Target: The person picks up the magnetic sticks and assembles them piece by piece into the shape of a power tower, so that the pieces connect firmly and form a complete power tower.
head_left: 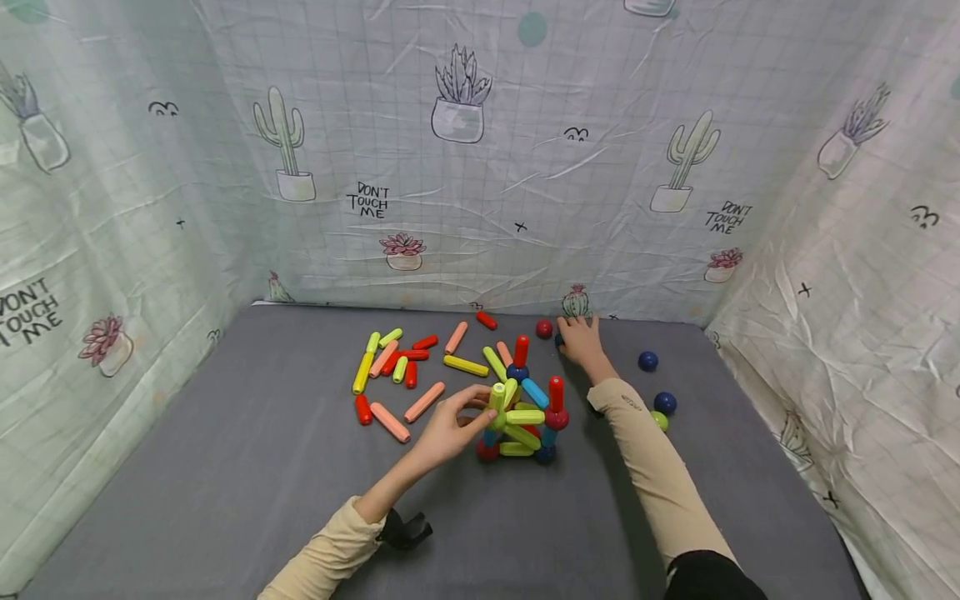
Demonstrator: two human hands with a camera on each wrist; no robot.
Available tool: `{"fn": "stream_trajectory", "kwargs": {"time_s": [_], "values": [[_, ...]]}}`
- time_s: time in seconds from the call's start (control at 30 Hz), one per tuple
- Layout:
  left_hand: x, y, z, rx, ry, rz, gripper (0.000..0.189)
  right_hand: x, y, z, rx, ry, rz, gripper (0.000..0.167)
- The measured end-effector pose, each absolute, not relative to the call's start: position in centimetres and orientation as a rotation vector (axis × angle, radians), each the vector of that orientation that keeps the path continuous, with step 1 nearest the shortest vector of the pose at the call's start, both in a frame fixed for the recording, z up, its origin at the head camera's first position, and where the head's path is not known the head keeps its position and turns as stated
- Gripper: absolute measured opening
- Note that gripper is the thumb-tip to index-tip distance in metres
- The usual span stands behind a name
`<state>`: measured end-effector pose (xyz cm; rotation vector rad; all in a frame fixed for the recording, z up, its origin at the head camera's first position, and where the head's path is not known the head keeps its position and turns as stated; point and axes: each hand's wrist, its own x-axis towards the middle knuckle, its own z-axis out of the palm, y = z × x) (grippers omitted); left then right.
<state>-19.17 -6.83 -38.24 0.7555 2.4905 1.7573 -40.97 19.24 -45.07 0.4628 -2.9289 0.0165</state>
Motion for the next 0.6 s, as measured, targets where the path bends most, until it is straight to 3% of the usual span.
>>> {"fn": "stream_trajectory", "kwargs": {"time_s": [0.13,0.3,0.6], "values": [[-19.2,-6.9,-38.3,0.766,2.497,1.745,0.028,-40.3,19.2,-44.6,0.450,-2.952,0.134,0.037],[-19.2,-6.8,-38.3,0.763,2.493,1.737,0.029,-38.7,18.5,-41.6,0.464,-2.906,0.632,0.036],[-19.2,-6.9,-38.1,0.757,2.501,1.723,0.029,-33.2,15.9,-33.6,0.948,-2.602,0.955,0.036]]}}
